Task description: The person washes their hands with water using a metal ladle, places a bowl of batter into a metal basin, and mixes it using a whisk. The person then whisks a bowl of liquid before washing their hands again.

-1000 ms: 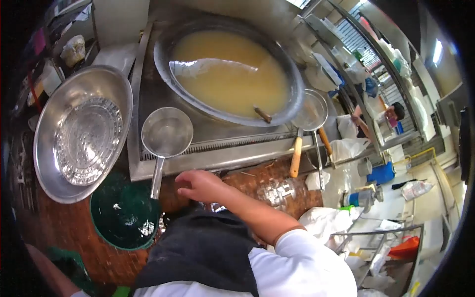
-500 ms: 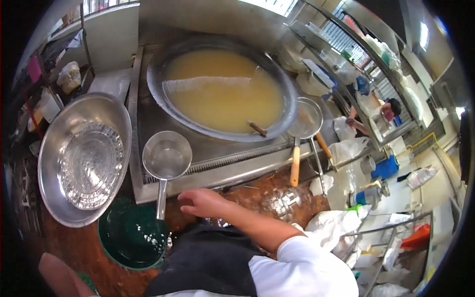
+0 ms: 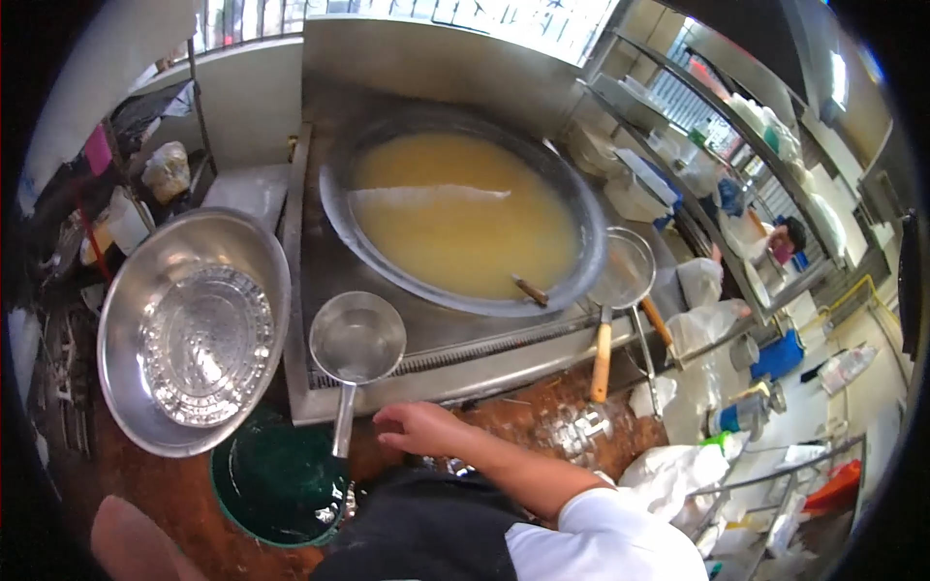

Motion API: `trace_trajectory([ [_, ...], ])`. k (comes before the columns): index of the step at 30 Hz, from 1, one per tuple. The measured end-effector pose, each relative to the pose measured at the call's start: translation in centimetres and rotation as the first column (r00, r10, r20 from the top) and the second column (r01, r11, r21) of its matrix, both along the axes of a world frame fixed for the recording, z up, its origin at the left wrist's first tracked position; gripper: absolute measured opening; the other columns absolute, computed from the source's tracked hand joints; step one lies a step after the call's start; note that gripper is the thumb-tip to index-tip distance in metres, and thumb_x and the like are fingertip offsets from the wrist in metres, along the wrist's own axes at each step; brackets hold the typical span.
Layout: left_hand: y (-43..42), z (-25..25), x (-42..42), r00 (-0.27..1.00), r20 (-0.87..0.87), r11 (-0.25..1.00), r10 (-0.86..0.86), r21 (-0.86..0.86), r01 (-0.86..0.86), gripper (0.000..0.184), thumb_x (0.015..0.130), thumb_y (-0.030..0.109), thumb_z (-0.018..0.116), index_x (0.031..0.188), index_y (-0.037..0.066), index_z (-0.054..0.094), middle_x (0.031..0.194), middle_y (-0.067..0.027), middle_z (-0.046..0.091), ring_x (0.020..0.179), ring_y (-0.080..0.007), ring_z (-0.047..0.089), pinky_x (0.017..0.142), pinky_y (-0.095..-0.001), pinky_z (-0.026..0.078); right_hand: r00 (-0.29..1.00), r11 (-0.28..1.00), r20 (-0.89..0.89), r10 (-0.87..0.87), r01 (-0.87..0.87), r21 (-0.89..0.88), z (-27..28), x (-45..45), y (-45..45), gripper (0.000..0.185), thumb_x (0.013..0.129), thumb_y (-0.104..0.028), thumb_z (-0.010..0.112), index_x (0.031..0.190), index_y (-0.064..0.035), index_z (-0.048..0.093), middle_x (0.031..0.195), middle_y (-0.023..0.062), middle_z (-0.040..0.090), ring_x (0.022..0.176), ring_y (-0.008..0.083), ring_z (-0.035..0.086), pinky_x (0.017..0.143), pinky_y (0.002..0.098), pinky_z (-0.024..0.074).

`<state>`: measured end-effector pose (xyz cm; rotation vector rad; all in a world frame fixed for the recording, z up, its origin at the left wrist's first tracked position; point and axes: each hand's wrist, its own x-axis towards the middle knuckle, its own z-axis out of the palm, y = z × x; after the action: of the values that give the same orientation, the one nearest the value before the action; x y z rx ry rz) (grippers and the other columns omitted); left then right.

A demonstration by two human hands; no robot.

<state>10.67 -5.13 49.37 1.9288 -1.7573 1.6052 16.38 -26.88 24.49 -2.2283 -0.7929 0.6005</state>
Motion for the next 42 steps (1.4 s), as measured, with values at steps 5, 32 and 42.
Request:
trace_trajectory([
  [5,1.6,0.2,-0.4,0.998,0.053,0.982,0.034,-0.187,-0.024,0.039,0.074,0.026,0.065,0.107,0.006,0.059,0.122,-0.0177,0.054,0.115,-0.0357,0.050,0.098,-0.0451,0.040,0.999,0.999,-0.024,0.025,-0.026,-0.021,-0.7,0.4,-0.5,0.038,0.084,-0.030,0.063,0.113,-0.0055,0.059,0.106,0.0156,0.064,0.098,0.0314,0.061,0.085,0.0384,0.0478],
  [32,-6.0,-38.6,9.2,-0.478,-0.527,0.703,-0.703,-0.413,-0.578,0.035,0.086,0.044,0.055,0.107,0.016,0.061,0.099,-0.0058,0.061,0.104,-0.0205,0.056,0.090,-0.0395,0.044,0.929,0.939,0.336,-0.155,0.032,0.343,-0.6,2.9,3.6,0.031,0.087,-0.038,0.056,0.096,-0.0102,0.067,0.096,0.0113,0.066,0.094,0.0244,0.063,0.083,0.0372,0.0463],
  [42,-4.4,-32.2,11.7,0.045,0.108,-0.044,-0.993,0.011,-0.999,0.080,0.082,0.061,0.048,0.137,0.005,0.031,0.139,-0.0161,0.029,0.127,-0.0328,0.028,0.100,-0.0499,0.025,0.746,0.658,-0.489,-0.452,0.649,0.382,-10.3,12.8,8.4,0.052,0.086,-0.047,0.057,0.102,0.0021,0.064,0.100,0.0142,0.065,0.098,0.0231,0.060,0.086,0.0337,0.0455],
])
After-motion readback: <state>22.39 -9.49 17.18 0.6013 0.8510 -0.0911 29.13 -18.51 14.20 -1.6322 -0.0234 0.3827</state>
